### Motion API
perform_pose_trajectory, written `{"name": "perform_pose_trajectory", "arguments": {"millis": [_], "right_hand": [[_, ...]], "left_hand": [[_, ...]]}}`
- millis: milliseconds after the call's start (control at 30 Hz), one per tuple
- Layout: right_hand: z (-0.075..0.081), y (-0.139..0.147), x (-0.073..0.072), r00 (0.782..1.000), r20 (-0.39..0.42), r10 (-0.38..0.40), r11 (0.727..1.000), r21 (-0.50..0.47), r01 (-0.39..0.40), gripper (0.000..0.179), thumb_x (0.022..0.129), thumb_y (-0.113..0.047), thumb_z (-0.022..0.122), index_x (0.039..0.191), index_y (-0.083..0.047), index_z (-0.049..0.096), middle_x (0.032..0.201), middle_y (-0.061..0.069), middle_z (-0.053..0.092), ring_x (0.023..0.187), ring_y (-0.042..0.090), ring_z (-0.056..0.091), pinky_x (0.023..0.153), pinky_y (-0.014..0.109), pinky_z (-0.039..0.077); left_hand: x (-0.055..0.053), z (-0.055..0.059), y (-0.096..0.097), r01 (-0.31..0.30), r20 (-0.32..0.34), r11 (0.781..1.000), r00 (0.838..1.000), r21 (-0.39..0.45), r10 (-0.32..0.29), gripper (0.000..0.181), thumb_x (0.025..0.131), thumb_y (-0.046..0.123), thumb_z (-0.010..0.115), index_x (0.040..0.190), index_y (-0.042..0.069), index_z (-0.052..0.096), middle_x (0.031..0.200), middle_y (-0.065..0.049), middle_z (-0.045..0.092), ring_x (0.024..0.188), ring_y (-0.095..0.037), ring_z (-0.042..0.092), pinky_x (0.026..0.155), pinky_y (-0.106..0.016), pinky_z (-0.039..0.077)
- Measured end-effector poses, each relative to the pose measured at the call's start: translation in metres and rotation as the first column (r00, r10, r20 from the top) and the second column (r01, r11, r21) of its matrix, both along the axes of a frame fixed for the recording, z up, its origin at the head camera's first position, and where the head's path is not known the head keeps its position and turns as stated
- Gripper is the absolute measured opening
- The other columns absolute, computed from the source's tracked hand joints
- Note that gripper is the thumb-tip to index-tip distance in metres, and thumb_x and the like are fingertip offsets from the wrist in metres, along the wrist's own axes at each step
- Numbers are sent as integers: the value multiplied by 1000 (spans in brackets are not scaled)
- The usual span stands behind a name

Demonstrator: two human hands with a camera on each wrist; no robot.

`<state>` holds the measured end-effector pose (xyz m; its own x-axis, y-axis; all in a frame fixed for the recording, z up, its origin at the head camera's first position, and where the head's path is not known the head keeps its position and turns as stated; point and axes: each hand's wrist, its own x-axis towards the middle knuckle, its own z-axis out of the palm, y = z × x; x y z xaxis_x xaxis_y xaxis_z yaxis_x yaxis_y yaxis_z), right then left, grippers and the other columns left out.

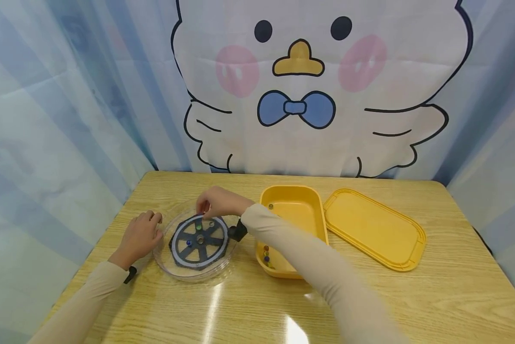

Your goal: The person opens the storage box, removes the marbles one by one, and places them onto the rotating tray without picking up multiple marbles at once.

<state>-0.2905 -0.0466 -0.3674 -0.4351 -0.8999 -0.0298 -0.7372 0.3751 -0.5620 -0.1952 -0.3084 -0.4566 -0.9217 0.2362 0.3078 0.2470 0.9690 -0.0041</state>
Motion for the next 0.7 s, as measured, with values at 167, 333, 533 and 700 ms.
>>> {"name": "perform_pose_trajectory", "arguments": {"millis": [167,333,533,700], "right_hand": [[18,29,0,998,-59,-32,999,-10,32,16,84,-12,68,100,-10,71,100,6,69,90,15,63,84,28,52],[24,64,-6,992,-50,-118,992,-43,116,18,83,-12,68,101,-8,70,102,9,69,91,18,64,86,34,52],[17,104,-16,976,-29,-216,975,-67,214,16,84,-10,68,99,-8,71,101,10,70,91,20,65,86,38,53],[0,127,-22,955,15,-296,952,-74,296,17,84,-10,68,100,-7,71,102,10,70,90,20,65,85,37,53]], "left_hand": [[0,1,-1,1,-7,1000,1000,-2,-1,11,83,7,54,93,2,54,84,-13,50,70,-26,46,66,-43,40],[2,1,-1,-3,1,1000,1000,2,3,11,83,8,54,93,2,55,84,-13,50,71,-27,47,66,-43,41],[1,-1,-1,-2,0,1000,1000,-15,2,11,84,9,53,93,2,54,84,-13,50,71,-27,47,66,-43,41],[0,-1,-1,0,1,1000,1000,-11,0,11,84,9,53,93,3,54,84,-13,49,71,-27,48,66,-43,41]]}}
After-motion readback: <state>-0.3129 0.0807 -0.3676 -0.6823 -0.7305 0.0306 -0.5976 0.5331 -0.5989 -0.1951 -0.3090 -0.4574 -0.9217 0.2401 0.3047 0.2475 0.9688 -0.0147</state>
